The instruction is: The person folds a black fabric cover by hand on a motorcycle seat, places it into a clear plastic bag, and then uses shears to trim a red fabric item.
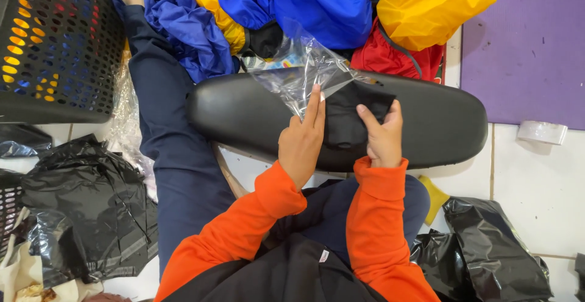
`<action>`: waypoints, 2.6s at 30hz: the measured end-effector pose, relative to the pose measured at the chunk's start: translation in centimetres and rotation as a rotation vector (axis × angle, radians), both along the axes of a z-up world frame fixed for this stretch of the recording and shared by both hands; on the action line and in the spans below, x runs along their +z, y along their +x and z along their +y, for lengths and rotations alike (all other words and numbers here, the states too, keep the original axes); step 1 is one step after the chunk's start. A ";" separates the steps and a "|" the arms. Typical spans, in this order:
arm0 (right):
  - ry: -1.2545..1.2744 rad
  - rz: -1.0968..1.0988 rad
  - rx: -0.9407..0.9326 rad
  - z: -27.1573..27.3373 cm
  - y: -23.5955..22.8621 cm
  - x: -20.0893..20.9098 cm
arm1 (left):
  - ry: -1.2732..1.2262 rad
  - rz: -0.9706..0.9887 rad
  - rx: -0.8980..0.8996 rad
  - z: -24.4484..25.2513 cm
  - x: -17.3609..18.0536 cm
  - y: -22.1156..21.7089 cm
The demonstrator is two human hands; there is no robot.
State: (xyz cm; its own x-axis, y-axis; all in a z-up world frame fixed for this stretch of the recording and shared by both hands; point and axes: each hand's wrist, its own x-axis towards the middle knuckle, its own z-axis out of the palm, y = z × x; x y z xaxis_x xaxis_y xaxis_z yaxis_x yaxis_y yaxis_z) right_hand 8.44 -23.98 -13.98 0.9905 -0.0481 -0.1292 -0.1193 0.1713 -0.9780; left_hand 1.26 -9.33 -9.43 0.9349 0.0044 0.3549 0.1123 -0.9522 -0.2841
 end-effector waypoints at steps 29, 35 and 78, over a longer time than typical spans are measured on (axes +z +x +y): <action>0.146 -0.122 0.138 0.9 -1.4 -1.2 | -0.163 -0.073 -0.129 -1.3 3.1 0.7; 0.213 -0.100 -0.055 0.8 -0.8 -3.3 | -0.104 -0.107 -0.183 -2.3 1.9 -0.1; 0.084 -0.211 -0.123 3.4 -3.4 -1.9 | 0.058 -0.244 -0.280 0.3 3.8 -0.7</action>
State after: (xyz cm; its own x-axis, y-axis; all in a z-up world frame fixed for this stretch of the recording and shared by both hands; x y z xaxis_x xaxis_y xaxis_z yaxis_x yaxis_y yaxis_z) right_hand 5.04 -20.61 -15.90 0.9832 -0.1681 0.0709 0.1127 0.2538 -0.9607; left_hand 0.60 -9.07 -5.65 0.7850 -0.2666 0.5592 -0.0795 -0.9385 -0.3359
